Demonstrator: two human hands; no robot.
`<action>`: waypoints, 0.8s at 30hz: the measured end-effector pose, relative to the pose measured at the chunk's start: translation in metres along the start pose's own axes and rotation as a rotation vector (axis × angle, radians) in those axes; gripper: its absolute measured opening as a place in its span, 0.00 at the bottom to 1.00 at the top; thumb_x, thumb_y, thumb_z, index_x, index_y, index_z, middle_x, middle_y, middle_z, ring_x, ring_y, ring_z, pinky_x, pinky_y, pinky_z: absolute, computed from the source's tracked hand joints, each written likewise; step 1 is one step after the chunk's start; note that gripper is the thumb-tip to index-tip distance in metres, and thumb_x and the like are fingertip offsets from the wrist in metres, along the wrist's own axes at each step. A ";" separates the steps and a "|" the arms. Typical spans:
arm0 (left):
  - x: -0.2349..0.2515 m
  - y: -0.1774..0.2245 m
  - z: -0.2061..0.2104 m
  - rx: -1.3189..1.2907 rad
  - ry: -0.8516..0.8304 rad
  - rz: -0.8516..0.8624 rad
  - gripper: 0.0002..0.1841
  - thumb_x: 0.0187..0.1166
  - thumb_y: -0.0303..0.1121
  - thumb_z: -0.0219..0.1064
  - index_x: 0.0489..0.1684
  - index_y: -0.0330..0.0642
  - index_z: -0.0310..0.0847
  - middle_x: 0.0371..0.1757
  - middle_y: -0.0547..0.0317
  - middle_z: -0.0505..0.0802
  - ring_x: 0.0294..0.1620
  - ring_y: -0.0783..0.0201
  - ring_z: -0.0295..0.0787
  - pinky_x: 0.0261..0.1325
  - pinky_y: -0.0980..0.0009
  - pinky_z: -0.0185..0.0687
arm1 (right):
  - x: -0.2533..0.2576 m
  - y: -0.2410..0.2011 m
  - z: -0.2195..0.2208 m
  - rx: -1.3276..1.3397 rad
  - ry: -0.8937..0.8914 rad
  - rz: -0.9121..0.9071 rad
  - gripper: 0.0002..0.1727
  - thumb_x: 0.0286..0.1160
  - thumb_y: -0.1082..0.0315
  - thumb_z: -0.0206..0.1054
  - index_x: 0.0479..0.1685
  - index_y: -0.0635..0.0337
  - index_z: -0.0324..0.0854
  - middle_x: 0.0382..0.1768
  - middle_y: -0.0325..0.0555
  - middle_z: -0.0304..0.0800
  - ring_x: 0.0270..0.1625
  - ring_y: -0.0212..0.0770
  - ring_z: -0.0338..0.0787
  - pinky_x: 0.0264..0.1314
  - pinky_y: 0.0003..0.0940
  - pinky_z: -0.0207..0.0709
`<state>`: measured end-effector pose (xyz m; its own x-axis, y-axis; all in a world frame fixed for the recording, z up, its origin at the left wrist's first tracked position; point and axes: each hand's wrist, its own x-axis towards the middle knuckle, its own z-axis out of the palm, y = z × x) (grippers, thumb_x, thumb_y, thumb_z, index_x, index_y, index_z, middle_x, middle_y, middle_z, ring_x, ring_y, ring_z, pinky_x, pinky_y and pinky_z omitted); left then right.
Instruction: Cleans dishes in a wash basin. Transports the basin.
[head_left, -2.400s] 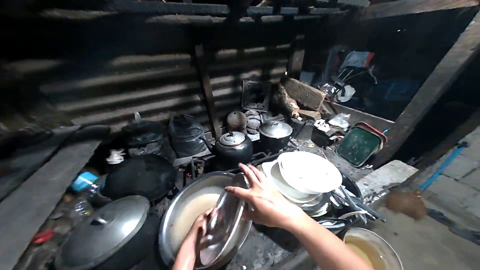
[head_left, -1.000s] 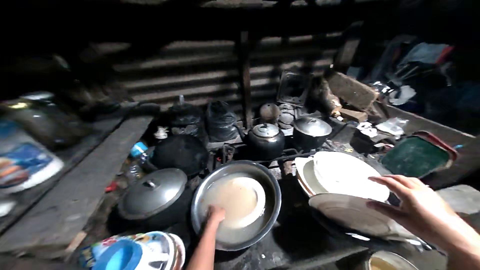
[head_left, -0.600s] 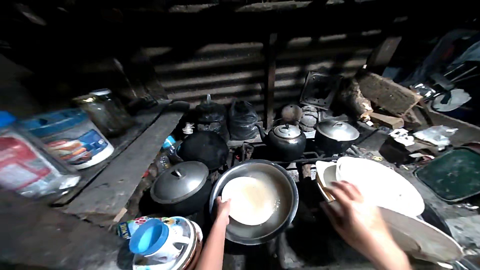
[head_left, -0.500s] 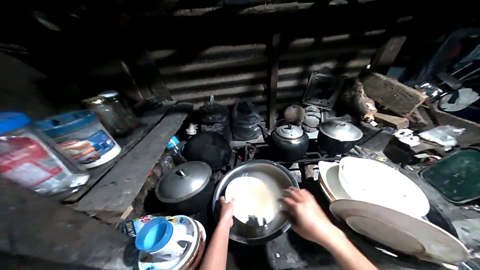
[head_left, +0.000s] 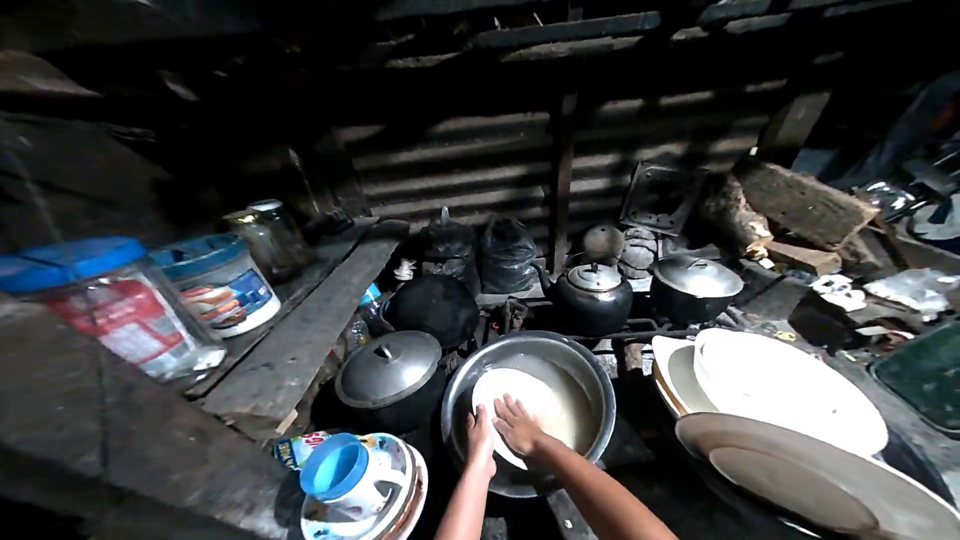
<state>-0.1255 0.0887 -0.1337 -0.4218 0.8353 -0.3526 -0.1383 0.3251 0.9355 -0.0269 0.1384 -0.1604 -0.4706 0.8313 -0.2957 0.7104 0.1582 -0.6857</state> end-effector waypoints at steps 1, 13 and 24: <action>-0.003 -0.001 0.002 -0.001 -0.002 -0.005 0.33 0.97 0.46 0.41 0.92 0.31 0.47 0.92 0.33 0.57 0.93 0.42 0.52 0.90 0.44 0.49 | 0.004 0.002 0.000 0.023 0.031 0.049 0.39 0.95 0.47 0.41 0.97 0.59 0.39 0.96 0.63 0.27 0.97 0.66 0.33 0.95 0.64 0.34; 0.025 0.001 -0.019 0.018 0.113 0.190 0.31 0.96 0.45 0.43 0.91 0.31 0.53 0.92 0.36 0.60 0.93 0.46 0.52 0.92 0.47 0.47 | -0.042 0.013 -0.015 -0.208 -0.284 -0.024 0.40 0.94 0.41 0.37 0.97 0.58 0.42 0.97 0.54 0.34 0.97 0.65 0.30 0.88 0.80 0.24; 0.016 0.003 -0.011 0.034 0.168 0.121 0.31 0.97 0.44 0.41 0.91 0.30 0.52 0.92 0.35 0.59 0.94 0.45 0.50 0.92 0.48 0.44 | -0.036 0.009 -0.011 -0.157 -0.223 0.024 0.40 0.94 0.40 0.37 0.98 0.52 0.39 0.98 0.54 0.31 0.98 0.63 0.27 0.87 0.81 0.17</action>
<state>-0.1425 0.0983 -0.1365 -0.5777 0.7842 -0.2266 -0.0486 0.2440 0.9685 0.0019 0.1163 -0.1483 -0.5441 0.7007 -0.4615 0.7868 0.2350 -0.5707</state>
